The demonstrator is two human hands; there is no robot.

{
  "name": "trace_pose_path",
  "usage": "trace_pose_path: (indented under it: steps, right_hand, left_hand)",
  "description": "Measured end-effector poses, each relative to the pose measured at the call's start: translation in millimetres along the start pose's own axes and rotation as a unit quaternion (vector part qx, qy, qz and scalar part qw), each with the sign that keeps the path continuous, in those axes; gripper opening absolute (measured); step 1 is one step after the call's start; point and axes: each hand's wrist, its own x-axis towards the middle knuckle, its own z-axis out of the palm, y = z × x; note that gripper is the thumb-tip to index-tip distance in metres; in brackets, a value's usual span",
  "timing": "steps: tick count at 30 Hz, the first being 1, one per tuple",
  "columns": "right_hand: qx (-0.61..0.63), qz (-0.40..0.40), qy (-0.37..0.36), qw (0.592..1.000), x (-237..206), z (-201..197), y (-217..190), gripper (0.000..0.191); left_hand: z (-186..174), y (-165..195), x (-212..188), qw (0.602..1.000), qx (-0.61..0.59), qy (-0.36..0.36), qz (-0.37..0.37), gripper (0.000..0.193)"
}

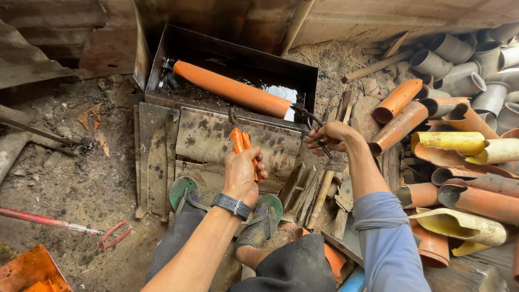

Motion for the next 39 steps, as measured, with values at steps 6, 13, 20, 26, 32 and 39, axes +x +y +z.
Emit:
trace_pose_path:
  steps: [6,13,20,26,32,39]
  right_hand:
    - [0.055,-0.029,0.073,0.995,-19.1,11.4,18.0,0.014]
    - [0.293,-0.157,0.042,0.942,-80.5,67.7,38.8,0.011]
    - [0.330,-0.208,0.012,0.921,-113.4,157.2,56.6,0.015]
    - [0.291,-0.200,-0.033,0.935,-124.3,185.7,46.4,0.015]
    - [0.356,-0.198,-0.034,0.912,-119.4,183.8,40.3,0.017]
    - [0.476,-0.133,-0.097,0.864,-100.0,180.9,44.4,0.018]
  left_hand:
    - [1.5,-3.7,1.5,0.999,-0.027,-0.004,-0.029,0.010]
    - [0.0,-22.0,24.1,0.997,-0.043,-0.004,-0.068,0.012]
    - [-11.6,-57.1,36.2,0.993,-0.040,0.004,-0.108,0.017]
    - [-24.3,-45.9,33.5,0.993,-0.044,0.079,-0.082,0.020]
    - [-15.1,-35.8,34.2,0.991,-0.073,0.083,-0.076,0.016]
    - [-28.5,-26.4,44.2,0.988,-0.095,0.090,-0.080,0.022]
